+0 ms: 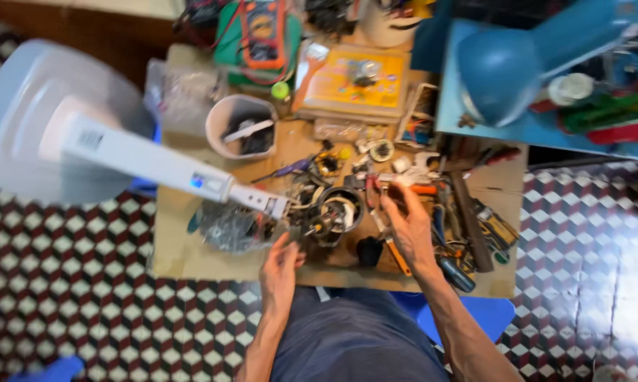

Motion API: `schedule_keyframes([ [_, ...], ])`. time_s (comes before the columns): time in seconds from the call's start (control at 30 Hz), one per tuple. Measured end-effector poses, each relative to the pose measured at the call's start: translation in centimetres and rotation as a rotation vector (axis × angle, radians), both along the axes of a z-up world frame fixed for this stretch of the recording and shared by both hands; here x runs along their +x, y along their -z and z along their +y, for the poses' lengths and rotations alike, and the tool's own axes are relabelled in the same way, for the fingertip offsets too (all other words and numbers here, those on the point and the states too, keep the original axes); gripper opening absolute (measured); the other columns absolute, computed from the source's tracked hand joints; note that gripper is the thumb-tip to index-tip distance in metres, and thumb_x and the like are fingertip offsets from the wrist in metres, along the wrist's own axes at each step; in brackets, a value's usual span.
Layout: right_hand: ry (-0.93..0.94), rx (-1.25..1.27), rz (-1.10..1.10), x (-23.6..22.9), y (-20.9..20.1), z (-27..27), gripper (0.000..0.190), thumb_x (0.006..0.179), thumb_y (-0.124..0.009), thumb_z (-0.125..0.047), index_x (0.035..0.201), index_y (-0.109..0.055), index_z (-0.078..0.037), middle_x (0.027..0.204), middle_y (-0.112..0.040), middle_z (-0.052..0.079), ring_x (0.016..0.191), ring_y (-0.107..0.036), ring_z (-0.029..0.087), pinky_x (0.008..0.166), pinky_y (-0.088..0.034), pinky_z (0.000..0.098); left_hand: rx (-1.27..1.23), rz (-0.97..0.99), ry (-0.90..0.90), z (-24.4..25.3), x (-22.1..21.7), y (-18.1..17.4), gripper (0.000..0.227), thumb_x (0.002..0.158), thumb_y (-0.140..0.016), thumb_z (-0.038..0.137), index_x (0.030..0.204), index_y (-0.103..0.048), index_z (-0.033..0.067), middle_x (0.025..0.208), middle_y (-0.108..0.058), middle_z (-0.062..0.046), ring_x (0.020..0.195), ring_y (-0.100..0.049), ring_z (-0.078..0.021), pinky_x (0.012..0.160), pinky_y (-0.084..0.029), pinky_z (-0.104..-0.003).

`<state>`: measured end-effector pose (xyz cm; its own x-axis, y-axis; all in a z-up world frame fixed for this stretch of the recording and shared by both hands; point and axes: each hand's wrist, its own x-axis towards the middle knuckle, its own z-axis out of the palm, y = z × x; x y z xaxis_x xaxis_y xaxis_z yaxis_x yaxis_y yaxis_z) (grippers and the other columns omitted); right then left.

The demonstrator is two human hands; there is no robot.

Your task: The person disassembles a small electric motor, removes the rotor, and cleans internal components using a cloth and lubricant. They then reassemble the motor parts and tighten screws with a screwdriver.

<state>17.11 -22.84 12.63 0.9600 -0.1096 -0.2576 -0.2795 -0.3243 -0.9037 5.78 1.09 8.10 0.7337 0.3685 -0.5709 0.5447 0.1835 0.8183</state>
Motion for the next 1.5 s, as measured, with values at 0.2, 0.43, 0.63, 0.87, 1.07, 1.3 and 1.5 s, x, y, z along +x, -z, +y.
schedule_keyframes([
  [0.2, 0.337, -0.132, -0.014, -2.4, -1.7, -5.3, 0.047, 0.098, -0.064, -0.026, 0.136, -0.061, 0.0, 0.118, -0.072, 0.011, 0.103, -0.068, 0.019, 0.091, -0.053, 0.0304, 0.242, -0.349, 0.146, 1.7, 3.2, -8.8, 0.039, 0.106, -0.053, 0.021, 0.14, -0.061, 0.0033, 0.113, -0.075, -0.011, 0.093, -0.072, -0.0118, 0.082, -0.059, -0.027],
  [0.43, 0.525, -0.119, -0.268, 5.6, -3.2, -14.3, 0.05, 0.102, -0.064, -0.03, 0.139, -0.058, 0.003, 0.127, -0.067, 0.016, 0.111, -0.063, 0.023, 0.097, -0.05, 0.0357, 0.16, -0.303, 0.72, -5.1, 11.9, -11.8, 0.059, 0.105, -0.036, 0.049, 0.147, -0.061, 0.0163, 0.098, -0.082, -0.011, 0.083, -0.073, -0.0247, 0.074, -0.058, -0.038],
  [0.63, 0.496, -0.26, -0.289, 16.4, 0.8, -20.2, 0.069, 0.096, -0.071, -0.021, 0.15, -0.034, 0.003, 0.146, -0.049, 0.023, 0.134, -0.051, 0.032, 0.107, -0.045, 0.0453, 0.154, -0.367, 0.783, -12.0, 13.3, -12.5, 0.071, 0.101, -0.033, 0.06, 0.148, -0.054, 0.0103, 0.105, -0.079, -0.017, 0.093, -0.077, -0.0244, 0.082, -0.059, -0.038],
  [0.87, 0.518, -0.187, -0.356, 19.0, 3.3, -20.7, 0.062, 0.097, -0.072, -0.025, 0.147, -0.044, 0.0, 0.136, -0.061, 0.018, 0.127, -0.06, 0.03, 0.107, -0.046, 0.0427, 0.145, -0.296, 0.709, -17.0, 13.2, -11.1, 0.064, 0.101, -0.04, 0.052, 0.146, -0.052, 0.0075, 0.139, -0.066, -0.016, 0.097, -0.077, -0.0264, 0.089, -0.059, -0.036],
  [1.07, 0.479, -0.127, -0.376, 11.7, -3.0, -17.7, 0.049, 0.096, -0.073, -0.021, 0.134, -0.05, 0.0, 0.127, -0.064, 0.013, 0.117, -0.065, 0.021, 0.101, -0.054, 0.0357, 0.264, -0.593, 0.619, -21.1, 13.5, -12.6, 0.047, 0.1, -0.062, 0.027, 0.14, -0.056, 0.0036, 0.126, -0.07, -0.019, 0.11, -0.072, -0.0269, 0.097, -0.057, -0.035],
  [1.3, -0.047, 0.196, 0.103, 0.8, -8.9, -13.6, 0.064, 0.081, -0.07, -0.009, 0.141, -0.049, -0.004, 0.118, -0.069, 0.008, 0.102, -0.071, 0.015, 0.086, -0.062, 0.0326, 0.232, -0.756, 0.972, -20.7, 16.4, -14.6, 0.04, 0.097, -0.067, 0.012, 0.135, -0.061, 0.0024, 0.141, -0.06, -0.018, 0.126, -0.063, -0.0323, 0.103, -0.052, -0.037],
  [1.5, -0.01, 0.204, 0.068, -1.5, -9.4, -11.5, 0.073, 0.083, -0.075, -0.012, 0.148, -0.042, -0.006, 0.119, -0.067, 0.012, 0.108, -0.066, 0.018, 0.092, -0.057, 0.0325, 0.312, -0.891, 0.829, -20.6, 15.5, -13.6, 0.031, 0.099, -0.065, 0.016, 0.127, -0.066, 0.0017, 0.124, -0.071, -0.016, 0.114, -0.071, -0.0279, 0.096, -0.057, -0.034],
])
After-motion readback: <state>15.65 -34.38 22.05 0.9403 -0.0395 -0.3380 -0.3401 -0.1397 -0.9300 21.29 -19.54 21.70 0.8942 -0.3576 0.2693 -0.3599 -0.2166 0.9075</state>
